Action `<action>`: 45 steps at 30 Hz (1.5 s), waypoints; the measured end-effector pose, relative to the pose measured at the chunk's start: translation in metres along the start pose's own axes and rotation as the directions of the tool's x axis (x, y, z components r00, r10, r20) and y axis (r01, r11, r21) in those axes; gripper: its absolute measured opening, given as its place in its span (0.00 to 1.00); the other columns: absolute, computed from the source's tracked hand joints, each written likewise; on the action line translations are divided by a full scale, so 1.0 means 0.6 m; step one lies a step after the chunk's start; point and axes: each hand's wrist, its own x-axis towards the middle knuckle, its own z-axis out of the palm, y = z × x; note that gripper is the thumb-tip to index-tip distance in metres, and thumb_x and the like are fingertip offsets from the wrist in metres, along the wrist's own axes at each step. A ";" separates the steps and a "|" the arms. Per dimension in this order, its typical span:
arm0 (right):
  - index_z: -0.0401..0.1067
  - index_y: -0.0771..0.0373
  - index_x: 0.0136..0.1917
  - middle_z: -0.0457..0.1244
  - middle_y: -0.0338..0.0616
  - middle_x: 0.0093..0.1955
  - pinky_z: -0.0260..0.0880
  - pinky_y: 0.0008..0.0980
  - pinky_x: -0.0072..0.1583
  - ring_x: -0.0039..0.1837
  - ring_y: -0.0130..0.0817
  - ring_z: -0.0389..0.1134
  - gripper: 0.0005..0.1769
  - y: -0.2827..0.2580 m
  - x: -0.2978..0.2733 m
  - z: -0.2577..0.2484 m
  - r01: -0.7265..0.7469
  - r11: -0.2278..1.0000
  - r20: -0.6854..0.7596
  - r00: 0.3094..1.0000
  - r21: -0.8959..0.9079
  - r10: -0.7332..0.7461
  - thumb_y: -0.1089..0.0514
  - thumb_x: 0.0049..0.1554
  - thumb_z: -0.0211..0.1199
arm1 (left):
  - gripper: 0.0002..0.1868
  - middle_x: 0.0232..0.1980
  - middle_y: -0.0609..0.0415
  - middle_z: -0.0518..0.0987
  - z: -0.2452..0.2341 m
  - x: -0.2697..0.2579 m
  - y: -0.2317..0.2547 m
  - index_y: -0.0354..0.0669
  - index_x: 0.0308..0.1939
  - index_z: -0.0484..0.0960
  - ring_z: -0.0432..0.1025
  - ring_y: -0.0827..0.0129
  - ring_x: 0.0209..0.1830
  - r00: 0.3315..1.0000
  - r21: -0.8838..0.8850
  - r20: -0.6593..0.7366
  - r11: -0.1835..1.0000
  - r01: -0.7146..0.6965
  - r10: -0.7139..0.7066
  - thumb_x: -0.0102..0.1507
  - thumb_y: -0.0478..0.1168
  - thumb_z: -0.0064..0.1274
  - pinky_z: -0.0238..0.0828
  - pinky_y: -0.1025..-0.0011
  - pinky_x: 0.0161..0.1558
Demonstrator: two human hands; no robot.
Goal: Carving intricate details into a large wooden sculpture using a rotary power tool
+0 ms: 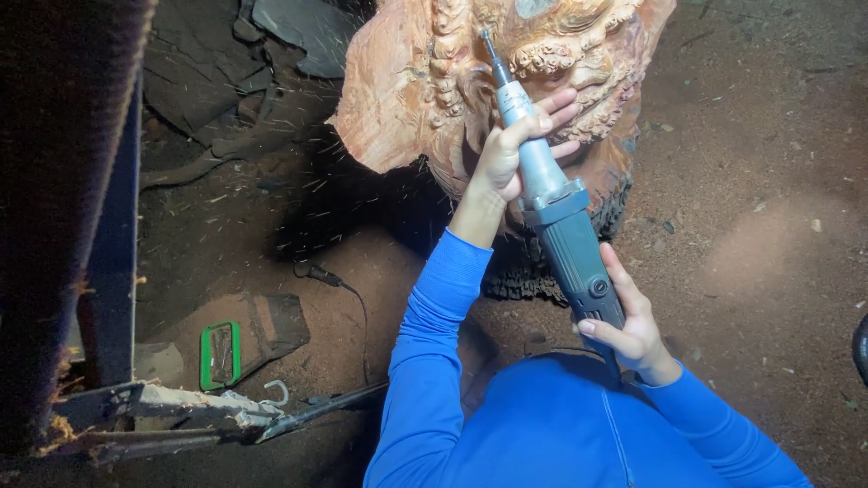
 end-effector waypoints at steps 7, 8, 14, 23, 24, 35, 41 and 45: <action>0.40 0.55 0.86 0.64 0.51 0.70 0.74 0.35 0.57 0.47 0.35 0.74 0.61 -0.009 0.007 -0.011 0.014 0.988 -0.005 1.000 -0.152 -0.014 0.57 0.46 0.68 | 0.25 0.70 0.44 0.74 0.002 0.001 0.007 0.32 0.65 0.77 0.67 0.56 0.72 1.000 -0.028 0.017 0.999 0.020 -0.020 0.63 0.37 0.55 0.69 0.36 0.63; 0.41 0.56 0.86 0.61 0.51 0.72 0.69 0.38 0.63 0.57 0.38 0.70 0.61 -0.010 0.009 -0.012 0.020 0.978 -0.015 1.000 -0.208 -0.024 0.55 0.46 0.67 | 0.25 0.68 0.41 0.75 0.005 0.001 0.009 0.29 0.63 0.76 0.68 0.53 0.70 1.000 -0.077 -0.018 0.997 0.016 -0.017 0.62 0.35 0.55 0.71 0.34 0.61; 0.44 0.58 0.84 0.53 0.53 0.81 0.53 0.43 0.77 0.79 0.44 0.56 0.60 -0.021 0.014 -0.019 0.050 0.951 0.004 0.999 -0.304 -0.051 0.56 0.45 0.69 | 0.24 0.69 0.40 0.73 -0.023 0.005 -0.003 0.26 0.65 0.75 0.66 0.53 0.71 0.988 -0.222 0.157 0.975 0.019 0.017 0.65 0.33 0.54 0.66 0.33 0.63; 0.42 0.56 0.85 0.60 0.51 0.73 0.66 0.38 0.66 0.59 0.39 0.68 0.61 -0.014 -0.006 -0.018 -0.024 0.964 -0.041 0.999 -0.265 0.014 0.55 0.45 0.69 | 0.26 0.73 0.42 0.71 -0.007 -0.003 -0.012 0.32 0.67 0.76 0.63 0.55 0.75 0.998 -0.064 0.060 0.998 -0.021 0.025 0.64 0.37 0.56 0.64 0.35 0.67; 0.41 0.54 0.86 0.67 0.51 0.65 0.77 0.34 0.57 0.42 0.36 0.77 0.62 -0.017 -0.008 -0.017 -0.071 0.974 -0.050 0.997 -0.215 0.062 0.56 0.45 0.69 | 0.27 0.73 0.42 0.71 -0.005 -0.003 -0.014 0.32 0.67 0.76 0.62 0.54 0.76 0.999 -0.049 0.048 0.999 -0.022 0.024 0.64 0.37 0.55 0.64 0.35 0.67; 0.47 0.64 0.84 0.63 0.64 0.69 0.77 0.43 0.49 0.55 0.43 0.73 0.61 0.060 0.000 -0.053 0.199 0.979 -0.005 0.980 -0.038 -0.199 0.67 0.42 0.72 | 0.09 0.67 0.36 0.75 0.017 -0.006 -0.016 0.36 0.45 0.82 0.71 0.50 0.68 0.999 -0.125 0.007 0.992 -0.030 0.031 0.62 0.35 0.55 0.68 0.44 0.66; 0.41 0.60 0.85 0.66 0.61 0.62 0.82 0.37 0.41 0.39 0.41 0.78 0.61 0.003 -0.010 -0.024 0.148 0.989 -0.003 0.989 0.006 -0.148 0.66 0.46 0.69 | 0.23 0.70 0.41 0.74 0.029 0.001 -0.002 0.31 0.61 0.80 0.67 0.52 0.72 1.000 -0.011 -0.020 1.000 0.010 -0.010 0.62 0.37 0.58 0.68 0.41 0.65; 0.37 0.55 0.86 0.64 0.60 0.67 0.83 0.37 0.46 0.38 0.41 0.77 0.62 -0.002 -0.013 -0.018 0.051 0.997 -0.028 0.998 -0.056 -0.053 0.62 0.46 0.68 | 0.30 0.71 0.44 0.74 0.040 0.002 0.009 0.32 0.65 0.77 0.66 0.54 0.74 0.994 0.025 -0.094 0.998 0.065 -0.062 0.59 0.37 0.59 0.71 0.43 0.64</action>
